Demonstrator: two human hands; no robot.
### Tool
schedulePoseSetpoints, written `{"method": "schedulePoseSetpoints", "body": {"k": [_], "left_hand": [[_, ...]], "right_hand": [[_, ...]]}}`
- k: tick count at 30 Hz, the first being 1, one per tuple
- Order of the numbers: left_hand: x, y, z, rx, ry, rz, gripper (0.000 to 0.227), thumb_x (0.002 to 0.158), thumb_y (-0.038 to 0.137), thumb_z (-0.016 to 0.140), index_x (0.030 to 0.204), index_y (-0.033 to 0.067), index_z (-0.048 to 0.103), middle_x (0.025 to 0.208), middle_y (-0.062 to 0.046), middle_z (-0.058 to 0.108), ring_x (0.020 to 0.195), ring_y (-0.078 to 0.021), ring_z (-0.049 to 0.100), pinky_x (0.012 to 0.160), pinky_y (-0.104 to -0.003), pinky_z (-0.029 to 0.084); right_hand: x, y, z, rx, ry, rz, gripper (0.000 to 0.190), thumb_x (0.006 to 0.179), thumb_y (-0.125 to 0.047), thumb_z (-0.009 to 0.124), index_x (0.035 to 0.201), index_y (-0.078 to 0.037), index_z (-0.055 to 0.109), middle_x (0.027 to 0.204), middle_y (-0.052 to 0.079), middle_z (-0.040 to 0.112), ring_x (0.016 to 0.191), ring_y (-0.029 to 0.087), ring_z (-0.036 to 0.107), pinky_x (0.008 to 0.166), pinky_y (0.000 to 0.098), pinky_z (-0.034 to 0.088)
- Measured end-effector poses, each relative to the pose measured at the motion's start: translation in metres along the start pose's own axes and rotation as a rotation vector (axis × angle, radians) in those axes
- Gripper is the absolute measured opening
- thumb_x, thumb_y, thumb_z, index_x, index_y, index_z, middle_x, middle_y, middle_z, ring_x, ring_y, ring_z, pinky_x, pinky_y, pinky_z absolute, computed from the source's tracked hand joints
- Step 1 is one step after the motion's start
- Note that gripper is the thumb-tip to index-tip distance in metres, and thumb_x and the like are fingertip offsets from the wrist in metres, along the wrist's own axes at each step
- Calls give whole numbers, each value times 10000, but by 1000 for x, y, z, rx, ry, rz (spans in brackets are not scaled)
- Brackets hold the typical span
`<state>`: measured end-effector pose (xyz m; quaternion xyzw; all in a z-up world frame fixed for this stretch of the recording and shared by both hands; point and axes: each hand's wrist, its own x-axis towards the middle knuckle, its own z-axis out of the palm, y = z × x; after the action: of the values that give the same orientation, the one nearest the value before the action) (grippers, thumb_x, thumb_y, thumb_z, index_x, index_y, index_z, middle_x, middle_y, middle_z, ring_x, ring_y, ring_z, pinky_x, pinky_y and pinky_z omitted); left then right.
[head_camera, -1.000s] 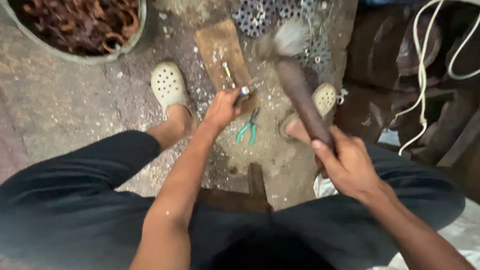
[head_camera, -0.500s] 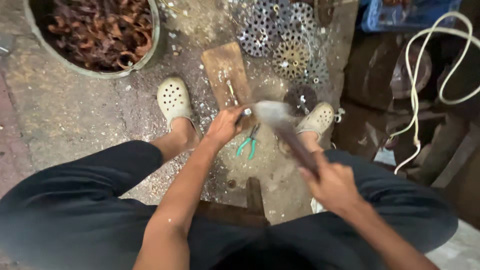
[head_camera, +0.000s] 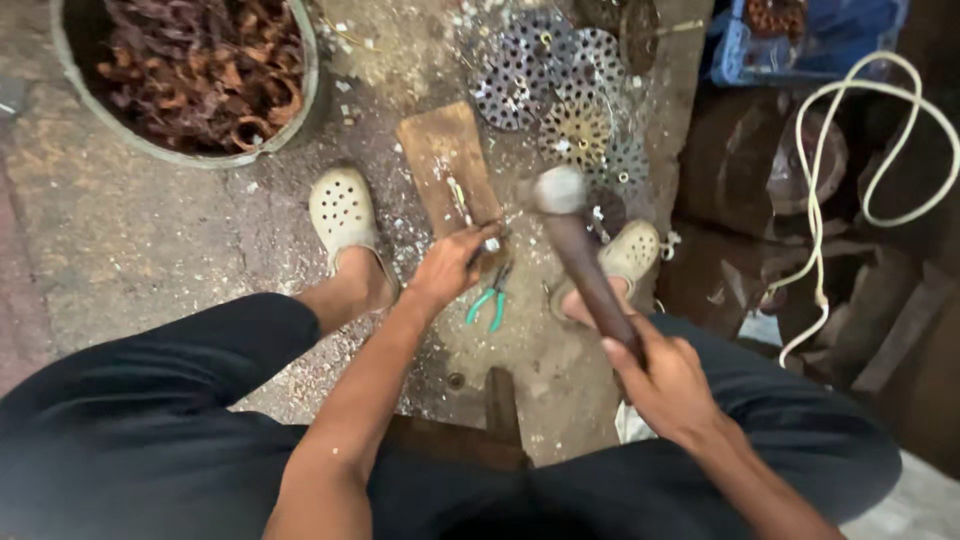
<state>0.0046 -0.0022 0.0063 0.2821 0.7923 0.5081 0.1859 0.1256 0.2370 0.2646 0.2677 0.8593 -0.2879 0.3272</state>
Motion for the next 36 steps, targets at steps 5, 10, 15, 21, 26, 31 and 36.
{"method": "schedulePoseSetpoints", "body": {"k": [5, 10, 15, 21, 26, 31, 36], "left_hand": [[-12, 5, 7, 0, -43, -55, 586, 796, 37, 690, 1359, 178, 609, 1259, -159, 696, 1085, -397, 680, 898, -454, 567], [-9, 6, 4, -86, -30, -138, 477, 866, 125, 741, 1329, 122, 625, 1194, -168, 705, 1005, -389, 695, 861, -458, 562], [-14, 4, 9, -5, 40, -15, 465, 807, 103, 739, 1264, 107, 651, 1204, -182, 712, 1046, -397, 694, 890, -449, 567], [-15, 2, 15, -58, -19, -112, 454, 852, 131, 744, 1295, 99, 647, 1179, -180, 714, 1038, -386, 694, 883, -455, 557], [1, -1, 7, 7, 19, -24, 463, 839, 140, 735, 1291, 92, 644, 1162, -183, 716, 1034, -390, 701, 889, -456, 571], [-19, -6, 17, -52, 44, -93, 424, 856, 210, 781, 1246, 90, 666, 1055, -200, 718, 926, -412, 699, 786, -471, 565], [-2, -17, 23, 74, -57, -130, 318, 795, 113, 734, 1107, 95, 671, 1008, -192, 722, 929, -416, 703, 795, -480, 569]], "right_hand": [[-8, -1, 7, -296, 81, -346, 441, 933, -330, 679, 1218, -3, 604, 605, 171, 673, 562, 344, 675, 561, 452, 519], [-5, 0, 11, 83, -52, -16, 398, 908, -322, 623, 1199, -52, 642, 589, 151, 690, 516, 327, 730, 522, 427, 562], [-8, 2, 27, -368, 19, -298, 380, 921, -389, 688, 1121, -66, 674, 607, 155, 674, 598, 400, 675, 580, 515, 490], [-19, 16, 43, 90, 91, -308, 588, 885, -429, 600, 1273, 11, 562, 592, 194, 668, 509, 356, 702, 544, 461, 553], [-15, 18, 35, -257, 12, -201, 526, 899, -459, 652, 1225, -46, 653, 684, 220, 696, 684, 429, 701, 681, 538, 537], [-20, 5, 39, -55, 71, -209, 512, 879, -459, 602, 1162, -34, 644, 701, 214, 697, 659, 414, 714, 645, 522, 550], [-11, -14, 33, -204, -34, -129, 497, 894, -474, 657, 1149, -47, 645, 687, 207, 704, 708, 445, 689, 688, 554, 526]]}}
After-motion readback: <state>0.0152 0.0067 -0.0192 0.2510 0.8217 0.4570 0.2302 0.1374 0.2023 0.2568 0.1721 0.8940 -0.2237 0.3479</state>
